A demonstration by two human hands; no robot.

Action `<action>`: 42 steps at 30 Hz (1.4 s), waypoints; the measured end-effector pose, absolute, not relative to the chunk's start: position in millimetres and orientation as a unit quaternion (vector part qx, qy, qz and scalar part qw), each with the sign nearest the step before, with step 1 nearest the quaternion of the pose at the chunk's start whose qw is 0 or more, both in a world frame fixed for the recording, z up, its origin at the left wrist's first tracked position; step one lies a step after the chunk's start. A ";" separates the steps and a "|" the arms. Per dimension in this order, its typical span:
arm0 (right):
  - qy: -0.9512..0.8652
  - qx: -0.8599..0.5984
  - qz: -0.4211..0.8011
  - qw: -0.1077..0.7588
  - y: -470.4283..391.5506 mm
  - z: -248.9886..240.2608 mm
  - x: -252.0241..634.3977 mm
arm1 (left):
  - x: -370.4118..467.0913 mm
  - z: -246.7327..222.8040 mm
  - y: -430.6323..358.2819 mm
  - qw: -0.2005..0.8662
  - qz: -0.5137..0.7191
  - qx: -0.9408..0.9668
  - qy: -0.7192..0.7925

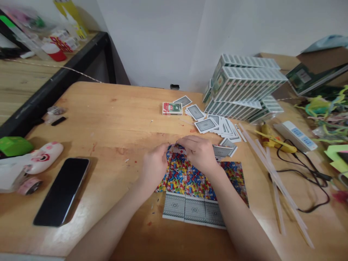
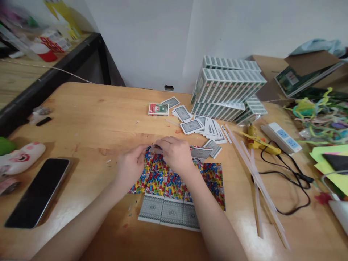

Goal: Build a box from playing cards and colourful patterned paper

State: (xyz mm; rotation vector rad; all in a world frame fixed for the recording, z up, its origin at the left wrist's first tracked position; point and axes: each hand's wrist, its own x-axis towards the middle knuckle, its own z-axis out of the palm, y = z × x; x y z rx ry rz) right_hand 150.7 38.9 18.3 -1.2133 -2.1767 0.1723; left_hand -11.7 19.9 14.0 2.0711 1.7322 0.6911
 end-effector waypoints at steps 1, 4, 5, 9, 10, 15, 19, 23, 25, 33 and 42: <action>-0.826 -0.460 0.067 0.320 38.7 19.4 150.6 | -11.8 15.9 20.9 0.168 0.233 0.739 0.609; -0.820 -0.462 0.074 0.330 37.7 23.5 150.7 | -12.7 22.0 21.7 0.142 0.204 0.760 0.601; -0.817 -0.464 0.078 0.332 37.4 24.7 150.8 | -13.2 23.5 21.1 0.131 0.200 0.768 0.594; -0.814 -0.470 0.089 0.329 36.5 26.2 150.3 | -16.7 23.2 18.1 0.100 0.202 0.797 0.560; -0.818 -0.467 0.089 0.325 36.4 25.5 149.7 | -17.5 21.7 17.7 0.098 0.195 0.801 0.558; -0.837 -0.460 0.084 0.284 36.4 19.2 145.7 | -17.3 16.9 18.8 0.087 0.123 0.806 0.573; -0.840 -0.467 0.089 0.260 37.0 16.2 144.9 | -14.1 20.2 20.5 0.078 0.070 0.813 0.572; -0.838 -0.473 0.089 0.256 36.9 15.8 144.6 | -14.1 22.3 23.1 0.074 0.045 0.823 0.561; -0.836 -0.478 0.086 0.255 36.5 15.9 143.7 | -14.3 22.2 24.8 0.074 0.045 0.829 0.553; -0.837 -0.485 0.084 0.240 35.0 18.3 142.8 | -9.9 23.7 27.0 0.077 0.063 0.833 0.544; -0.825 -0.531 0.070 0.183 33.4 29.0 147.0 | -15.6 28.7 16.0 0.198 0.103 0.751 0.621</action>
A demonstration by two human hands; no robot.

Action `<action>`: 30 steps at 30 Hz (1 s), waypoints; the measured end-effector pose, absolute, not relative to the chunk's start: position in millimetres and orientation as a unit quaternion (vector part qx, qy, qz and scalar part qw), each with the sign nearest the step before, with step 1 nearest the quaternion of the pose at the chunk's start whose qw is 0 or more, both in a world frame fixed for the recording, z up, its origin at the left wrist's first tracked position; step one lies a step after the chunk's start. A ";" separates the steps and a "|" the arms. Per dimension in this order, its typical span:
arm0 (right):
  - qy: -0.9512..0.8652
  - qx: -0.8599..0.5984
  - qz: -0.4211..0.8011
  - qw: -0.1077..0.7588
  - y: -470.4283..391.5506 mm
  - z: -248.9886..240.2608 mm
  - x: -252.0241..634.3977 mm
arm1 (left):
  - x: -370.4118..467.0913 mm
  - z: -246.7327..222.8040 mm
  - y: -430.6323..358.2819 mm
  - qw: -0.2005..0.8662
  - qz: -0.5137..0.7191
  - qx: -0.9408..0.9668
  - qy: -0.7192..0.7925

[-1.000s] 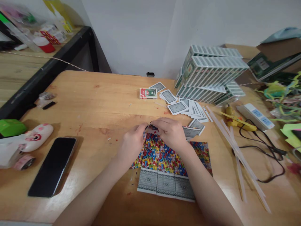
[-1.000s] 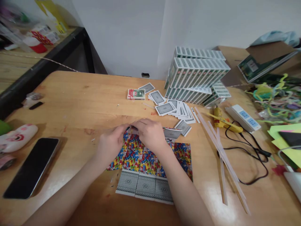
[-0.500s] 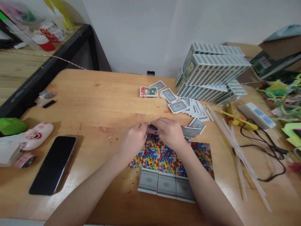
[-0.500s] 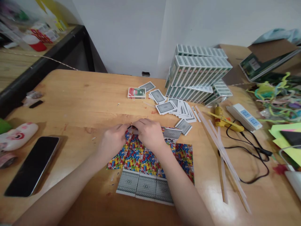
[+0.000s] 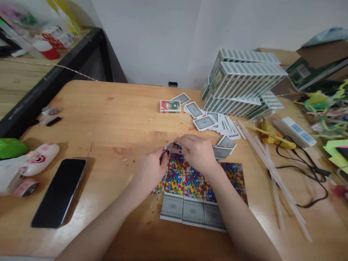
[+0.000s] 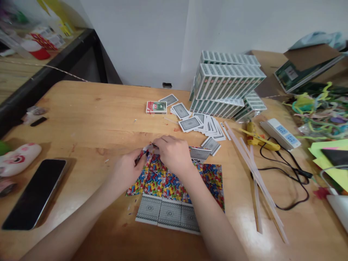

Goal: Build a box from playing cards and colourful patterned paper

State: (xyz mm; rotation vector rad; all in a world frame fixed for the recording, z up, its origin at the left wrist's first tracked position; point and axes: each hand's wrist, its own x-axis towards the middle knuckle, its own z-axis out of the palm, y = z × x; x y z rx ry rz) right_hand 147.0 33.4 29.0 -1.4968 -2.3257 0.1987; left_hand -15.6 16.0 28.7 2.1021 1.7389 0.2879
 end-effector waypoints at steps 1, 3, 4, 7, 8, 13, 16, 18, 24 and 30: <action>-0.822 -0.542 0.070 0.162 32.6 32.4 146.7 | -15.0 28.8 15.0 0.201 0.093 0.750 0.623; -0.815 -0.562 0.072 0.120 31.1 39.2 146.5 | -13.0 28.2 14.4 0.199 0.096 0.750 0.624; -0.814 -0.567 0.074 0.105 30.5 41.8 146.6 | -11.8 27.5 14.6 0.197 0.103 0.751 0.622; -0.820 -0.559 0.084 0.089 30.0 44.9 147.5 | -9.2 24.0 16.1 0.185 0.124 0.750 0.622; -0.823 -0.555 0.085 0.091 30.2 44.3 147.8 | -8.7 22.7 16.4 0.179 0.126 0.751 0.623; -0.834 -0.536 0.075 0.106 32.3 37.2 148.9 | -8.7 18.5 16.2 0.156 0.119 0.760 0.620; -0.840 -0.527 0.070 0.112 32.8 35.4 149.2 | -8.8 18.0 15.0 0.147 0.116 0.773 0.606; -0.842 -0.522 0.070 0.117 32.9 35.4 148.6 | -7.9 18.3 14.2 0.140 0.113 0.782 0.597; -0.842 -0.523 0.073 0.107 33.0 38.0 144.6 | -0.5 22.6 15.6 0.135 0.079 0.793 0.589; -0.815 -0.575 0.056 0.045 31.0 47.1 153.7 | -3.4 28.1 17.8 0.150 0.086 0.770 0.614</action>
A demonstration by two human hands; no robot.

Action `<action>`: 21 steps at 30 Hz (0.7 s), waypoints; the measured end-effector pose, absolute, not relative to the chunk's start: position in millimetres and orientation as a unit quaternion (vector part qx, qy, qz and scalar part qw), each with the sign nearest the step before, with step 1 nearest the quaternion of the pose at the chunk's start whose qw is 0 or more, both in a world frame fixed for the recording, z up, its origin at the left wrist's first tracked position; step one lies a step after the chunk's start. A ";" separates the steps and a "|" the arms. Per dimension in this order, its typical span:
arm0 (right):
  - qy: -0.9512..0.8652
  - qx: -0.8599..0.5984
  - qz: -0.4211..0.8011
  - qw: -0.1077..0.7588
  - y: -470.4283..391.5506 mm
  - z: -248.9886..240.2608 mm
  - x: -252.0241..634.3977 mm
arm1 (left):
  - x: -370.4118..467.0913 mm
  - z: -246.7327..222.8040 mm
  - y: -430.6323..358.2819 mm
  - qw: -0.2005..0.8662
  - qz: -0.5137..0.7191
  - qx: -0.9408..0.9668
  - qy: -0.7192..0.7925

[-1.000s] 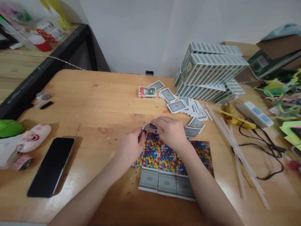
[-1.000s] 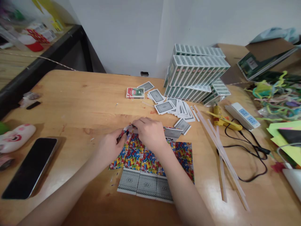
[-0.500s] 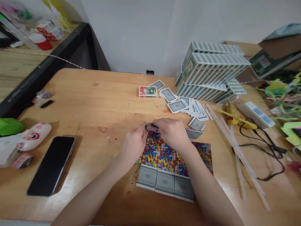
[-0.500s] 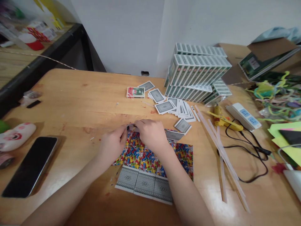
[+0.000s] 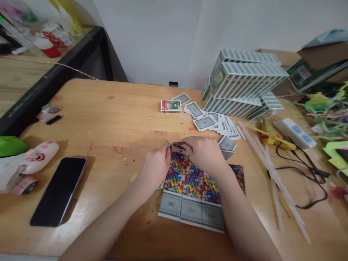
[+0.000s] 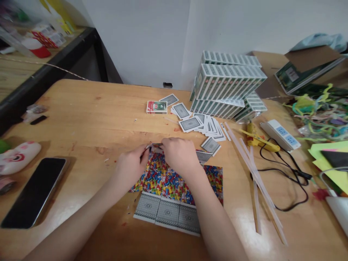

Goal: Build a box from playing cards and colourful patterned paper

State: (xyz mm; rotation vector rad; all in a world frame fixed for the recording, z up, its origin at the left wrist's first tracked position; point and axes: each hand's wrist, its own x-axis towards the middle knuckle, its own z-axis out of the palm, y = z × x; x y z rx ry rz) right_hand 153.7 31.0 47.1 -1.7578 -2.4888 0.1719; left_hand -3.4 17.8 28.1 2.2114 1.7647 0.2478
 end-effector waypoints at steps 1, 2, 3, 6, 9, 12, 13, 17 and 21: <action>-0.812 -0.580 0.052 0.030 30.9 48.0 155.6 | -4.7 28.4 17.6 0.153 0.083 0.768 0.617; -0.813 -0.580 0.049 0.018 30.9 48.4 157.1 | -5.8 28.5 17.3 0.156 0.077 0.767 0.618; -0.817 -0.575 0.048 0.010 31.1 48.3 157.9 | -6.6 28.4 16.9 0.157 0.073 0.766 0.619; -0.828 -0.558 0.049 0.004 32.7 46.1 157.9 | -7.6 26.9 16.0 0.153 0.075 0.765 0.621; -0.835 -0.547 0.054 0.017 34.5 43.1 156.9 | -7.6 25.2 15.9 0.152 0.092 0.763 0.622; -0.841 -0.537 0.058 0.027 35.2 41.5 156.7 | -8.0 23.7 16.8 0.153 0.099 0.766 0.617; -0.843 -0.535 0.058 0.028 35.1 41.4 156.5 | -8.2 23.2 17.2 0.153 0.099 0.768 0.614; -0.848 -0.527 0.051 0.024 34.7 42.1 155.3 | -7.5 22.3 17.9 0.146 0.089 0.776 0.608; -0.853 -0.519 0.051 0.024 35.7 41.6 152.8 | -2.4 25.3 17.2 0.135 0.064 0.780 0.608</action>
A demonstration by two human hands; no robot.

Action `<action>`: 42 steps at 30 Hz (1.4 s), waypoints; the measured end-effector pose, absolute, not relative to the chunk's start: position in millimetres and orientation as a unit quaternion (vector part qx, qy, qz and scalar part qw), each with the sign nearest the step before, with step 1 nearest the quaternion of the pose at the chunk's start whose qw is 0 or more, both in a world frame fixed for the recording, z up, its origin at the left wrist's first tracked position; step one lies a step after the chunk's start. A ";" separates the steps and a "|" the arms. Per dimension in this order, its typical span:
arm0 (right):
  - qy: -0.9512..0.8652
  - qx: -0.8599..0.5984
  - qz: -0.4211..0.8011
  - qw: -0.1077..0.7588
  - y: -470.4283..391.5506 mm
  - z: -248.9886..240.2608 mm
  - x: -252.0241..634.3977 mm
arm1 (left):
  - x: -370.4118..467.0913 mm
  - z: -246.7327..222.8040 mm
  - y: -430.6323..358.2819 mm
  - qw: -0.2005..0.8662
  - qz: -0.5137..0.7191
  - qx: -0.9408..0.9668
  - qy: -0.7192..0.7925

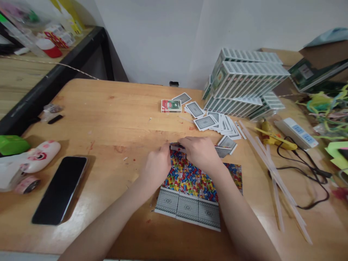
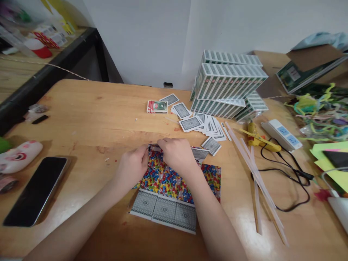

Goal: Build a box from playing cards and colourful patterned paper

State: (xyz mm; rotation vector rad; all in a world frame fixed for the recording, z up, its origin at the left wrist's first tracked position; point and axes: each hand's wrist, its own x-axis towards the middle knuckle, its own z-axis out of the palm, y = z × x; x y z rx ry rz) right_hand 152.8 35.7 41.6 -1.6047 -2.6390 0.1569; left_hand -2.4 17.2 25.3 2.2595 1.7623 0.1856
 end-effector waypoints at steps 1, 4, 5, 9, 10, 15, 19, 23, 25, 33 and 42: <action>-0.852 -0.520 0.052 0.025 35.9 41.4 151.6 | -1.0 26.4 17.1 0.135 0.057 0.779 0.609; -0.844 -0.533 0.054 0.025 34.2 43.2 147.5 | 1.8 29.0 17.3 0.140 0.057 0.774 0.615; -0.839 -0.540 0.053 0.026 32.6 45.4 147.0 | 1.8 29.5 17.4 0.142 0.066 0.770 0.618; -0.801 -0.596 0.046 0.033 23.1 63.1 158.8 | -2.2 30.6 17.4 0.142 0.091 0.755 0.633; -0.783 -0.620 0.041 0.036 20.9 68.5 166.0 | -4.0 31.0 17.5 0.140 0.093 0.751 0.639; -0.751 -0.655 0.070 0.044 16.8 80.5 207.5 | -13.3 30.8 23.8 0.176 0.153 0.712 0.662; -0.773 -0.614 0.125 0.098 15.7 65.3 217.4 | -16.6 24.8 35.8 0.343 0.281 0.716 0.540; -0.770 -0.619 0.132 0.084 8.9 47.7 210.2 | -14.5 17.0 44.7 0.442 0.314 0.679 0.495; -0.775 -0.613 0.126 0.085 5.8 42.4 207.8 | -13.1 13.9 46.3 0.450 0.323 0.654 0.515; -0.792 -0.592 0.117 0.096 10.0 29.6 214.3 | -12.2 6.8 50.4 0.443 0.315 0.638 0.546; -0.791 -0.590 0.125 0.104 12.3 20.7 215.6 | -10.5 2.2 52.6 0.461 0.330 0.615 0.548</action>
